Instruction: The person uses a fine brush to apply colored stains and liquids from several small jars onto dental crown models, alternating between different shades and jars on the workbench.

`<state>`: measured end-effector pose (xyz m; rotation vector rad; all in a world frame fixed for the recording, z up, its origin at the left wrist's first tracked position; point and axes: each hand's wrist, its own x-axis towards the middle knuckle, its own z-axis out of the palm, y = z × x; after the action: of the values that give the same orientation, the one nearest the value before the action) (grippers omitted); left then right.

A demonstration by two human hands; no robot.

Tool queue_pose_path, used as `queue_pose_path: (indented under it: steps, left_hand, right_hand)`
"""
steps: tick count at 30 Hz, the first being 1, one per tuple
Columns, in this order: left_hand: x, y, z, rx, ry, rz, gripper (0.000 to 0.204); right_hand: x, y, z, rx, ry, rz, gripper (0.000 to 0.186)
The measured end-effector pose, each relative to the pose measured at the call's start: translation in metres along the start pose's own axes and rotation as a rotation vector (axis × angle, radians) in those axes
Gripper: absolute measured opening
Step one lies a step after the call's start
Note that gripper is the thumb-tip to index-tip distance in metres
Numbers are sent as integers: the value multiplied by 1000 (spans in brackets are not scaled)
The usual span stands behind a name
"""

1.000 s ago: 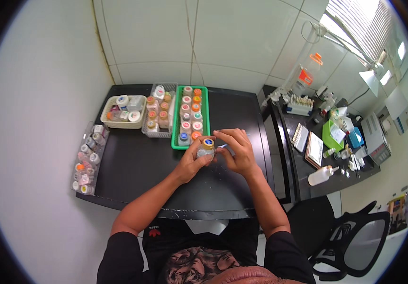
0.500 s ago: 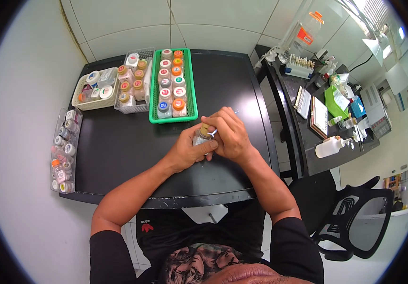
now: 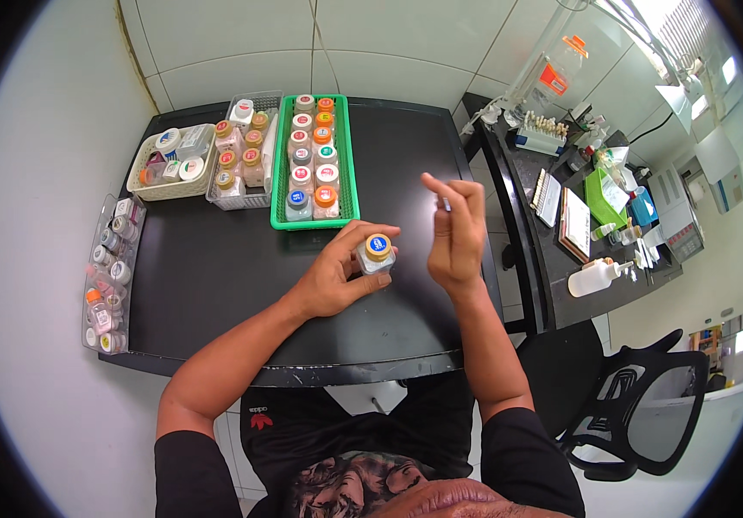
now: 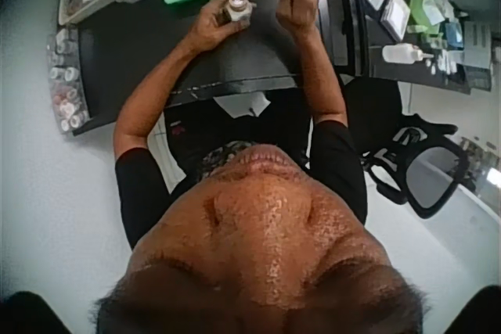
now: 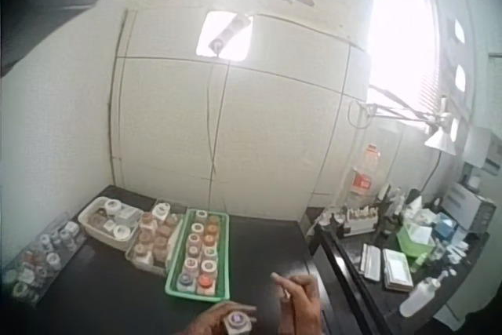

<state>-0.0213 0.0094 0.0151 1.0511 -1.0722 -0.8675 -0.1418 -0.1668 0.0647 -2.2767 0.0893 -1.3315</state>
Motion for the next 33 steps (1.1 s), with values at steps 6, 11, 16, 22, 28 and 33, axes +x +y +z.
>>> queue_pose_path:
  steps: [6,11,16,22,28,33]
  left_hand:
    - [1,-8,1,41,96,16,55]
    - [0,-16,-1,-1,41,3,55]
    - [-1,-12,1,110,13,5,58]
    - [0,-7,7,409,-60,56,61]
    - [0,-9,1,310,95,52,67]
    - [1,-9,1,301,151,61,66]
  right_hand:
    - [7,-3,-15,91,-159,-100,37]
    - [4,-8,1,152,-319,-222,30]
    - [-2,2,6,120,-311,-242,27]
    - [-10,1,7,107,-246,-51,17]
    - [-2,-4,-5,14,34,-26,29]
    - [-1,-6,-9,-14,70,-178,15]
